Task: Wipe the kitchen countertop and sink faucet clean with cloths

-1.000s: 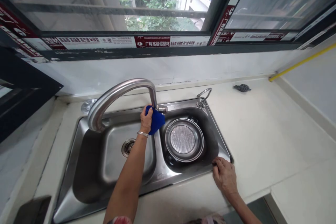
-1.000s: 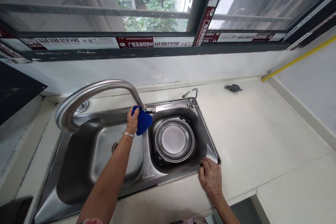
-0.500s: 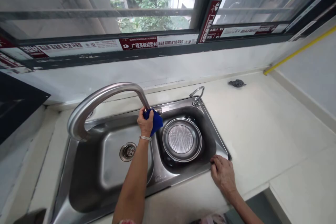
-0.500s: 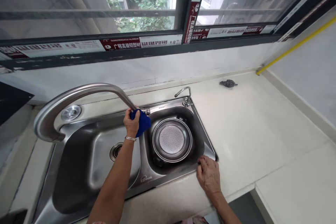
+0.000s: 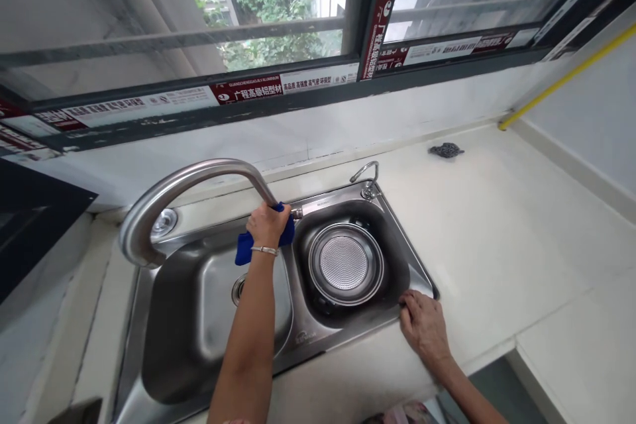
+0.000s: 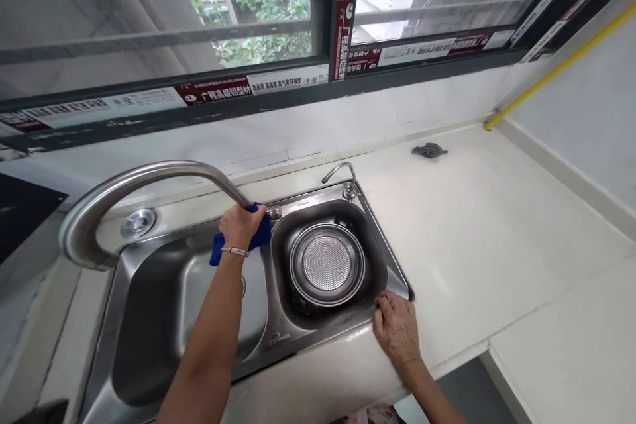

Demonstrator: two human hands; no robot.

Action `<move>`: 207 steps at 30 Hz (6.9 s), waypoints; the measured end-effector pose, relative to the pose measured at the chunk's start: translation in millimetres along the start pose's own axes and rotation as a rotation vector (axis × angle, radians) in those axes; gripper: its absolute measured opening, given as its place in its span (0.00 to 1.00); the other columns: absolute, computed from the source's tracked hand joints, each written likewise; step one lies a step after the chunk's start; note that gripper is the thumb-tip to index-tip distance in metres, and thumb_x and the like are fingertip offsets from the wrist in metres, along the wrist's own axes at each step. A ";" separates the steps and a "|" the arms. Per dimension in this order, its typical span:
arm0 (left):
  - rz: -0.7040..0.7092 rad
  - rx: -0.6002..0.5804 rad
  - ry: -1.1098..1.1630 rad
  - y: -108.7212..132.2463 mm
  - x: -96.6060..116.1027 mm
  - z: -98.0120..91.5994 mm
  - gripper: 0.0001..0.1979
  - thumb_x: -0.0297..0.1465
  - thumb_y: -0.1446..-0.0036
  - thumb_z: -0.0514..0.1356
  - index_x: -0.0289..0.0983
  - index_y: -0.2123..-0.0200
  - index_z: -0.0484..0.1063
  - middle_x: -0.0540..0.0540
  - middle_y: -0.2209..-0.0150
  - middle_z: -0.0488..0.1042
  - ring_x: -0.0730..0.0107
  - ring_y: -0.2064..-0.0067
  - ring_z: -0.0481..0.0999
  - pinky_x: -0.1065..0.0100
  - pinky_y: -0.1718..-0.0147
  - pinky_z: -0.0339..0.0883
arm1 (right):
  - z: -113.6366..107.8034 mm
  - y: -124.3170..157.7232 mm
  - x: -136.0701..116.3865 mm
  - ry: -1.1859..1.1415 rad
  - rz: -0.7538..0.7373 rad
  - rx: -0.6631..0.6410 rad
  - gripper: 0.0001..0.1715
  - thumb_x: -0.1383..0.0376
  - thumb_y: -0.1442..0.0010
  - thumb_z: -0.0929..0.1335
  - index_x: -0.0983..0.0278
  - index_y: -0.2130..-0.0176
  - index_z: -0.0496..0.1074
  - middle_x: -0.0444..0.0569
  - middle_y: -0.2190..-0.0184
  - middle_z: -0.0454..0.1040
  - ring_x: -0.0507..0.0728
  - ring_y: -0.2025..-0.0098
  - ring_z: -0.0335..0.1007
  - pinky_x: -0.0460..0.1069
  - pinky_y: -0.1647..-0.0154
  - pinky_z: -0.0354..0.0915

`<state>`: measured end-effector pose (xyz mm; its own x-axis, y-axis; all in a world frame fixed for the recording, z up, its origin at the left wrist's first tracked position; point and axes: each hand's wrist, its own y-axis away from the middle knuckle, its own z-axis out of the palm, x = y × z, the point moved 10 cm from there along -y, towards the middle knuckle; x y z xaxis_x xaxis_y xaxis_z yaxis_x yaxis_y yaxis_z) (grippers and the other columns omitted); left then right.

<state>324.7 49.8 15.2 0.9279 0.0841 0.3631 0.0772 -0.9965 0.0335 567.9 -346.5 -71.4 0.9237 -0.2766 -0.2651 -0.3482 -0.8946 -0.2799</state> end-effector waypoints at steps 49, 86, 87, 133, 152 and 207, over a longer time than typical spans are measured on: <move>0.430 -0.178 -0.073 -11.9 9.2 11.3 0.22 0.39 0.42 0.58 0.38 0.47 0.80 0.35 0.57 0.85 0.46 0.52 0.83 0.58 0.53 0.72 | -0.8 -1.4 0.3 -0.017 0.003 0.013 0.09 0.72 0.37 0.63 0.61 0.60 0.71 0.49 0.60 0.78 0.59 0.55 0.72 0.55 0.50 0.60; -0.145 -0.183 1.241 -4.9 -83.2 45.1 0.23 0.46 0.51 0.64 0.37 0.57 0.80 0.46 0.60 0.84 0.72 0.68 0.73 0.71 0.69 0.68 | 6.1 5.5 6.6 0.007 -0.050 0.012 0.09 0.70 0.36 0.63 0.59 0.60 0.71 0.49 0.61 0.79 0.61 0.57 0.74 0.56 0.53 0.62; -0.151 -0.197 1.261 -4.5 -80.4 48.4 0.23 0.46 0.52 0.65 0.37 0.57 0.80 0.46 0.62 0.83 0.72 0.69 0.73 0.70 0.69 0.68 | 6.6 5.9 7.1 0.011 -0.053 0.012 0.09 0.70 0.36 0.63 0.59 0.60 0.71 0.49 0.61 0.79 0.61 0.57 0.74 0.57 0.52 0.62; -0.132 -0.306 1.609 -1.0 -51.0 105.5 0.29 0.48 0.55 0.72 0.38 0.53 0.81 0.49 0.68 0.80 0.74 0.70 0.72 0.72 0.71 0.65 | 13.6 10.0 16.4 0.046 -0.013 -0.032 0.11 0.67 0.35 0.62 0.60 0.61 0.74 0.50 0.60 0.80 0.61 0.56 0.73 0.56 0.52 0.60; -0.122 -0.326 1.587 6.5 -50.2 99.5 0.26 0.43 0.55 0.71 0.40 0.52 0.80 0.53 0.71 0.76 0.75 0.72 0.67 0.72 0.73 0.61 | 14.5 11.2 19.5 0.061 0.000 -0.040 0.12 0.66 0.36 0.62 0.61 0.60 0.75 0.52 0.58 0.80 0.62 0.54 0.74 0.56 0.52 0.62; -0.171 -0.375 1.574 -1.7 -52.0 106.5 0.28 0.48 0.55 0.71 0.38 0.53 0.80 0.51 0.70 0.79 0.73 0.73 0.71 0.71 0.74 0.65 | 13.8 11.1 18.0 0.059 0.000 -0.047 0.12 0.66 0.36 0.62 0.61 0.60 0.75 0.51 0.58 0.80 0.62 0.54 0.74 0.57 0.50 0.61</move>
<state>315.1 46.8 -102.9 -0.3689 0.3422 0.8642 -0.1724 -0.9388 0.2982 578.4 -356.5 -92.1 0.9320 -0.2958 -0.2095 -0.3418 -0.9097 -0.2358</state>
